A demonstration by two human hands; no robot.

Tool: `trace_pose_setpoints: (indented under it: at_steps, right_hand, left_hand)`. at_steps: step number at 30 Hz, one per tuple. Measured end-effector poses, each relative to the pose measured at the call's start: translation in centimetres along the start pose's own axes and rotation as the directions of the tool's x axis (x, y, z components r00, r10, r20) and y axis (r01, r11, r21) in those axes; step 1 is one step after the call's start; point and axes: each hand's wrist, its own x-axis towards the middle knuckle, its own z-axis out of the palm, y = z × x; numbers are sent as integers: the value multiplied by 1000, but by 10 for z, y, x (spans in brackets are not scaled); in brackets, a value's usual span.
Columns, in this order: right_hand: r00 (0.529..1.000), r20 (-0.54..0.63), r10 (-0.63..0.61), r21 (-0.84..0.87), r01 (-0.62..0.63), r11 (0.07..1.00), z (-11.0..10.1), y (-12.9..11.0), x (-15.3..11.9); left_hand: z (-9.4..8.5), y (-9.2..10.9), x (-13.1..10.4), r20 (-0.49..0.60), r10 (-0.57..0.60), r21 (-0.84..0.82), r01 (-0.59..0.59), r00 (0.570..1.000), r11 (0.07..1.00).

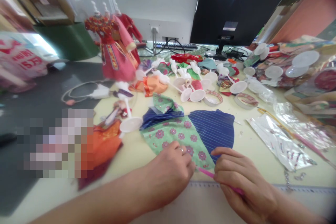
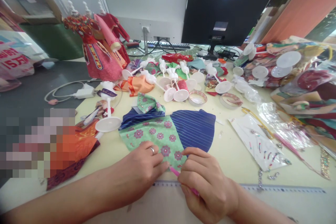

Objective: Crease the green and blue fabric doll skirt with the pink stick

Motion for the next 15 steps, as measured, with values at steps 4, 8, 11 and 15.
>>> trace_pose_setpoints:
  at_steps: [4,8,11,15]
  right_hand:
    - [1000,-16,1,11,-1,1000,-3,-2,-1]
    - [997,-67,37,31,-35,999,-9,-4,0]
    - [991,-118,55,57,-49,997,-12,-3,2]
    - [980,-181,77,37,-71,997,-12,1,4]
  left_hand:
    - [0,3,-1,21,9,19,-10,1000,1000]
    - [2,8,2,-27,12,76,-10,1000,997]
    - [4,9,3,-58,31,110,-25,998,994]
    - [2,4,1,-43,31,49,-29,999,998]
